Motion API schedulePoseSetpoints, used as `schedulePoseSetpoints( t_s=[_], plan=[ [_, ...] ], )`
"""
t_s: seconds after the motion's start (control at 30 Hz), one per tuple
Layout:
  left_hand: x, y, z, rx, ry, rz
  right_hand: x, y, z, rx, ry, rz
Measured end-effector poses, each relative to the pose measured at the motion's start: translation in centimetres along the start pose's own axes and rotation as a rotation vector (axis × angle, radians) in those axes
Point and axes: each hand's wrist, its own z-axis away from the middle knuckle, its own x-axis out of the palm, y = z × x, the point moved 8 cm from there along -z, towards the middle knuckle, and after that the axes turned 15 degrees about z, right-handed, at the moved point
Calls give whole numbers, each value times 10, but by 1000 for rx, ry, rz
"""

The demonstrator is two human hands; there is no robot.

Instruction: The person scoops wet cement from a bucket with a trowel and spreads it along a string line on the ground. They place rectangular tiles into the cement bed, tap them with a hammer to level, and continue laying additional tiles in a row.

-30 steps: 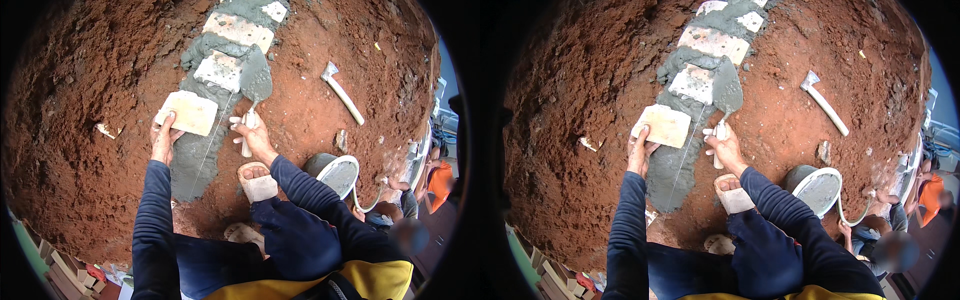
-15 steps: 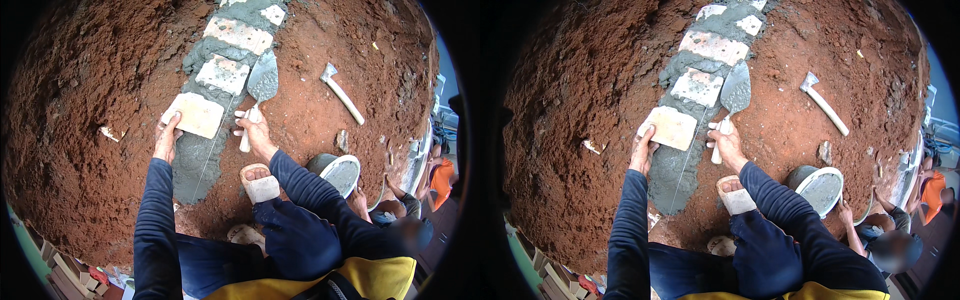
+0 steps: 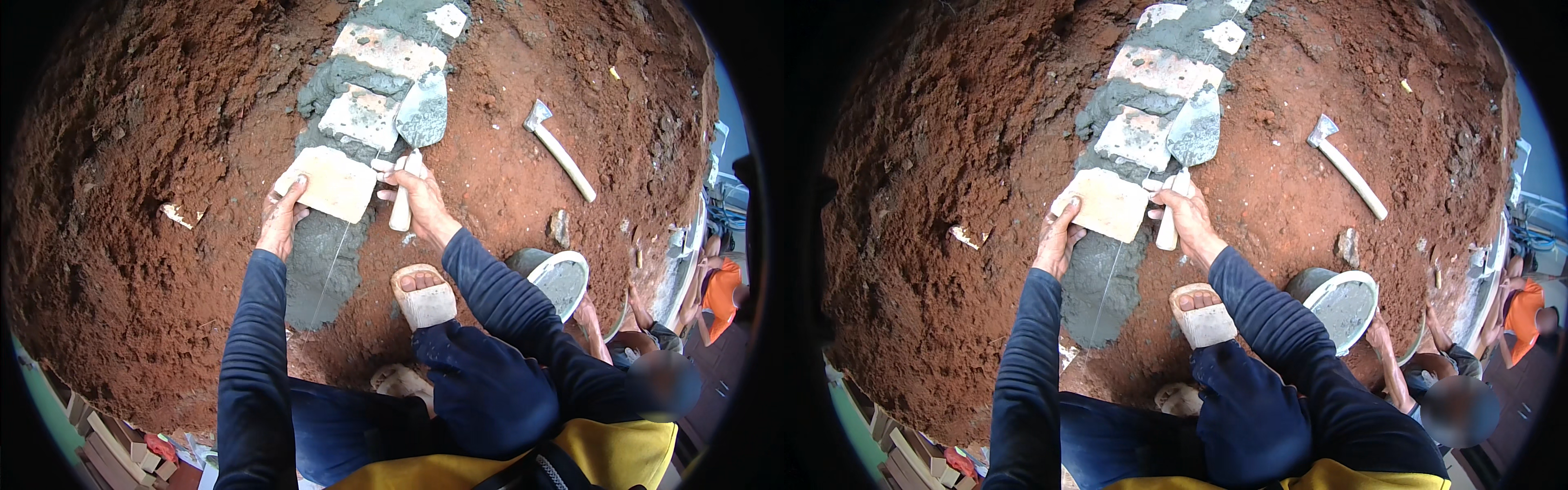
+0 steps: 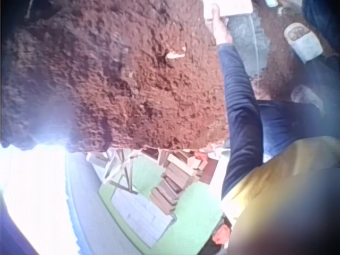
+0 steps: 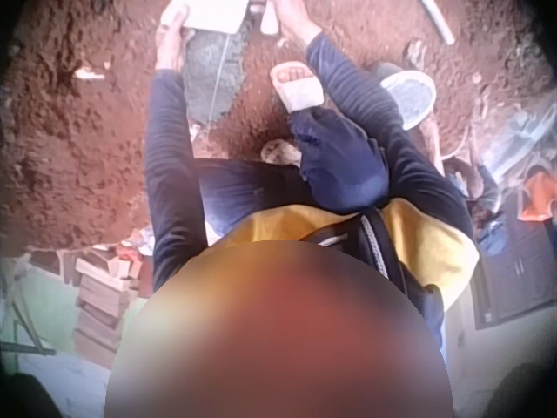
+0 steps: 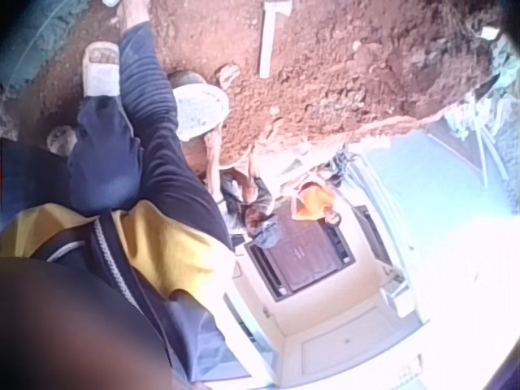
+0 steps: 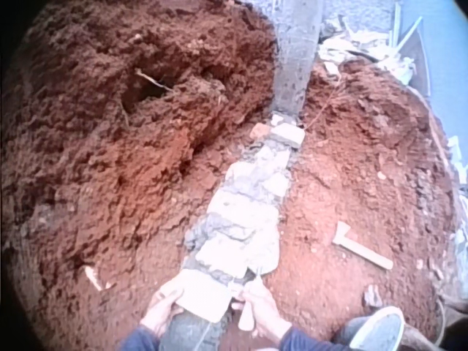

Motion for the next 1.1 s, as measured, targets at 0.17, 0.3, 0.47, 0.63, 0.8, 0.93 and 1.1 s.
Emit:
schedulePoseSetpoints(
  t_s=[0.17, 0.3, 0.47, 0.63, 0.8, 0.93, 1.1],
  plan=[
    [3, 9, 4, 51, 55, -131, -9, -13, 5, -101, 109, 165],
    [-1, 44, 6, 222, 29, -523, -17, -34, 26, -133, 152, 276],
    [4, 57, -4, 264, 61, -811, -28, -112, 52, -582, 269, 217],
    [8, 56, -8, 273, 121, -819, -5, -136, 53, -574, 146, 754],
    [7, 56, -6, 229, 128, -844, 34, -118, 61, -675, -14, 956],
    [8, 55, -7, 227, 116, -855, 68, -109, 59, -896, -16, 1156],
    [6, 54, -11, 244, 126, -904, 80, -107, 41, -839, -107, 1163]
  ],
)
